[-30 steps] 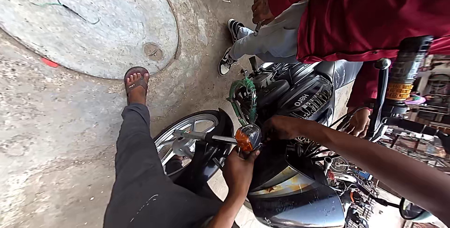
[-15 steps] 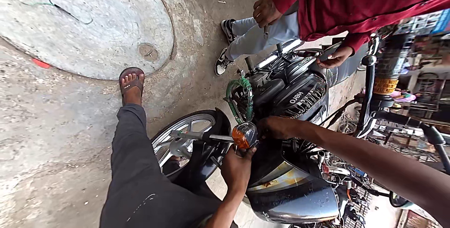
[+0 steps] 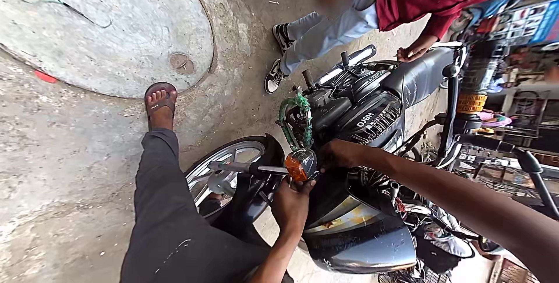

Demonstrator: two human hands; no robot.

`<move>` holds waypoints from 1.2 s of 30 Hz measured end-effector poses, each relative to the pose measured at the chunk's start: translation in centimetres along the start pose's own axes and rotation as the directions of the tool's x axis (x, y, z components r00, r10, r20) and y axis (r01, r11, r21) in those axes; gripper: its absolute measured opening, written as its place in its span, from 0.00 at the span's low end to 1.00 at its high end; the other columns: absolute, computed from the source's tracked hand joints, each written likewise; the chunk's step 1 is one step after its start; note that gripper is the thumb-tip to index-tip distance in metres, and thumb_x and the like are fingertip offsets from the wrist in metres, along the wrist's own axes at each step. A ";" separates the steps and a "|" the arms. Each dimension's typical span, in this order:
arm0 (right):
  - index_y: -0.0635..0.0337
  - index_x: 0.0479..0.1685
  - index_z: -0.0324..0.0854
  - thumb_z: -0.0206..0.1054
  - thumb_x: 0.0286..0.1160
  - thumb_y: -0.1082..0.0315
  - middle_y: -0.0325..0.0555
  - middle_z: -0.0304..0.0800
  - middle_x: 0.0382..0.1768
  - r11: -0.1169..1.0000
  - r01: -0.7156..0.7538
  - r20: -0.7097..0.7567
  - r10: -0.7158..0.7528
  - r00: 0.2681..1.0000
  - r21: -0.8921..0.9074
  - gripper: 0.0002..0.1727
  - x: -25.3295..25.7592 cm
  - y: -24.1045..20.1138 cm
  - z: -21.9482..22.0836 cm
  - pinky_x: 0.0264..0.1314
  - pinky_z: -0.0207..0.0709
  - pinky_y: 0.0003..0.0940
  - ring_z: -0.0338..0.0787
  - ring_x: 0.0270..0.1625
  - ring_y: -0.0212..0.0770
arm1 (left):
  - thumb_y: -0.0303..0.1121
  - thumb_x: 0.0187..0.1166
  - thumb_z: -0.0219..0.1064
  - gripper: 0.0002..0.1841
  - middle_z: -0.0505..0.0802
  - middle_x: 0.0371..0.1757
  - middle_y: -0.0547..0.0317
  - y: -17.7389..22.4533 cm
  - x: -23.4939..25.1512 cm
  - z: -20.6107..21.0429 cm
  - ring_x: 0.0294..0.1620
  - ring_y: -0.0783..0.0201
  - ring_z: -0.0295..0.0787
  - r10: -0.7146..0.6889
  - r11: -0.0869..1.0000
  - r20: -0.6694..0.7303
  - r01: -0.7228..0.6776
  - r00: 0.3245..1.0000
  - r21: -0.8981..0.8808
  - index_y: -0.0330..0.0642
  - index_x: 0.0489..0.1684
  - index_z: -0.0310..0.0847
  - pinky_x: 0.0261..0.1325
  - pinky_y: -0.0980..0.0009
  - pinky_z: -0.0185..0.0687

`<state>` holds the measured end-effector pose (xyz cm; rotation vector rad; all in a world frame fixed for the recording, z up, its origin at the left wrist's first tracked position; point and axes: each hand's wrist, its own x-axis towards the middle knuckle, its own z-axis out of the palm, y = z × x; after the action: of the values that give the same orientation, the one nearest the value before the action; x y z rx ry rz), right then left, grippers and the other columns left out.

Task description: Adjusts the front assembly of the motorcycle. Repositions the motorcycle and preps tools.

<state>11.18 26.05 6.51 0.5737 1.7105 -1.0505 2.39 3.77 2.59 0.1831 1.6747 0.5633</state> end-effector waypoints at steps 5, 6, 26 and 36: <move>0.59 0.49 0.90 0.76 0.75 0.64 0.45 0.93 0.43 0.993 0.037 -0.035 -0.033 0.999 0.114 0.10 -0.6 0.5 -0.2 0.58 0.85 0.40 0.91 0.47 0.37 | 0.57 0.57 0.88 0.26 0.90 0.26 0.64 0.2 0.3 -0.1 0.31 0.59 0.87 0.007 1.000 -0.008 -0.007 1.000 0.004 0.48 0.42 0.89 0.40 0.47 0.83; 0.59 0.52 0.91 0.74 0.77 0.69 0.46 0.94 0.48 0.990 0.021 -0.003 -0.021 1.000 0.141 0.09 -0.7 0.3 -0.4 0.62 0.84 0.41 0.91 0.51 0.38 | 0.57 0.57 0.87 0.26 0.90 0.27 0.63 0.2 0.2 -0.1 0.31 0.58 0.87 0.006 1.000 -0.007 -0.006 1.000 0.006 0.48 0.43 0.89 0.39 0.47 0.83; 0.60 0.40 0.92 0.75 0.76 0.67 0.44 0.93 0.38 0.995 0.091 -0.002 -0.091 0.996 0.039 0.06 0.3 0.6 -0.2 0.54 0.82 0.42 0.90 0.43 0.38 | 0.55 0.55 0.89 0.28 0.89 0.25 0.62 -0.1 0.1 0.2 0.29 0.58 0.85 -0.001 0.999 -0.024 0.000 1.000 -0.034 0.46 0.45 0.89 0.39 0.47 0.82; 0.63 0.49 0.89 0.72 0.79 0.66 0.53 0.92 0.47 0.996 -0.004 -0.064 -0.002 0.998 -0.089 0.10 -0.1 -0.9 -1.6 0.62 0.81 0.53 0.91 0.52 0.50 | 0.54 0.58 0.88 0.28 0.88 0.28 0.59 0.2 0.5 -0.5 0.32 0.57 0.86 0.060 0.998 0.011 -0.059 0.998 -0.016 0.42 0.45 0.87 0.42 0.49 0.84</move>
<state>9.73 26.96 7.08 0.5562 1.8030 -0.9590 1.75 4.03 2.32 0.2253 1.6575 0.6184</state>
